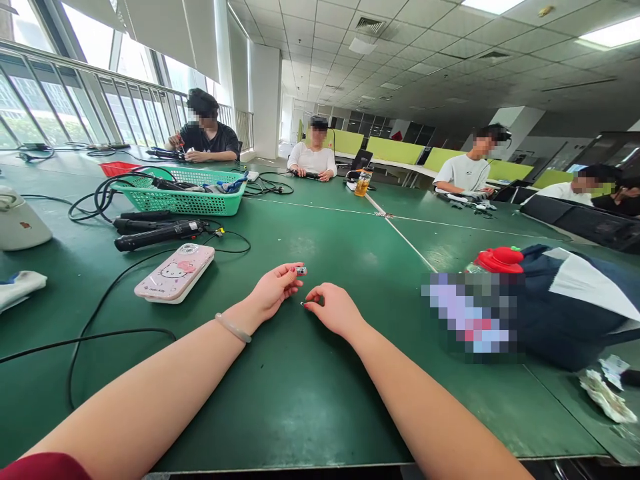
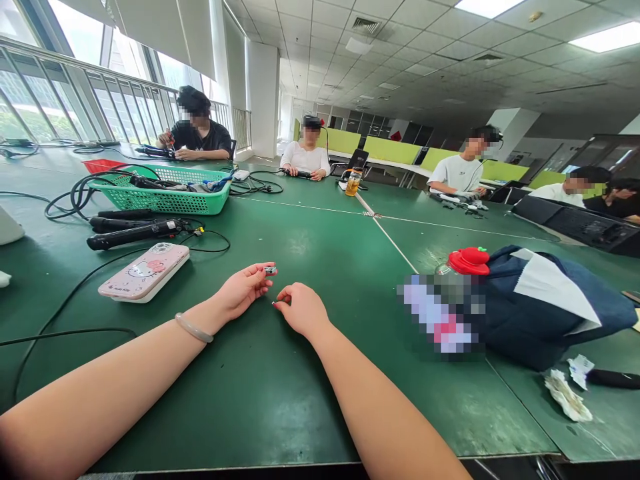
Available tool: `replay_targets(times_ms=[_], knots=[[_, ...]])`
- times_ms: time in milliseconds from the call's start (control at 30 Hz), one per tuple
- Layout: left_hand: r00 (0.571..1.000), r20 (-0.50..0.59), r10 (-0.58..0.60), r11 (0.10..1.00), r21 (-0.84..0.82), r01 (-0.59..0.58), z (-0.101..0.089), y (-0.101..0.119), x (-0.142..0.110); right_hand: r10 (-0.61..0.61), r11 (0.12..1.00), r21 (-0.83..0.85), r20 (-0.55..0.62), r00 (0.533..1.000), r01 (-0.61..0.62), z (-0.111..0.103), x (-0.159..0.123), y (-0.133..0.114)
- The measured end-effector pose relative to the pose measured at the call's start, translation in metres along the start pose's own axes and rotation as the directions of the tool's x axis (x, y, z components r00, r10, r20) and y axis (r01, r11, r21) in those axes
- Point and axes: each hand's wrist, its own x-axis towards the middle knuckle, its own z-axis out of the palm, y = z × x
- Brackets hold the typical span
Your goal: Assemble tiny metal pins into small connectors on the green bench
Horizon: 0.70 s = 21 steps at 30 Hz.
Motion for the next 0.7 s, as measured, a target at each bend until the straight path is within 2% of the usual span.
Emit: replay_targets(times_ms=[167, 367, 533, 700], knots=[[1.0, 0.022, -0.005, 1.0, -0.029, 0.005, -0.0015, -0.0001, 0.0003, -0.046, 0.998, -0.049, 0.043, 0.998, 0.049, 0.0062, 0.001, -0.0002], [0.999, 0.025, 0.031, 0.996, 0.088, -0.033, 0.0006, -0.0013, -0.0004, -0.156, 0.986, -0.041, 0.09, 0.984, 0.16, 0.0018, -0.0009, -0.0013], [0.999, 0.011, 0.047, 0.974, 0.223, -0.048, 0.0038, -0.0031, -0.0008, -0.17, 0.983, -0.05, 0.131, 0.977, 0.178, -0.0014, -0.0036, -0.0043], [0.997, 0.041, 0.065, 0.953, 0.293, -0.074, 0.0049, -0.003, -0.0008, -0.134, 0.988, -0.063, 0.098, 0.986, 0.141, -0.0026, -0.0009, 0.0021]])
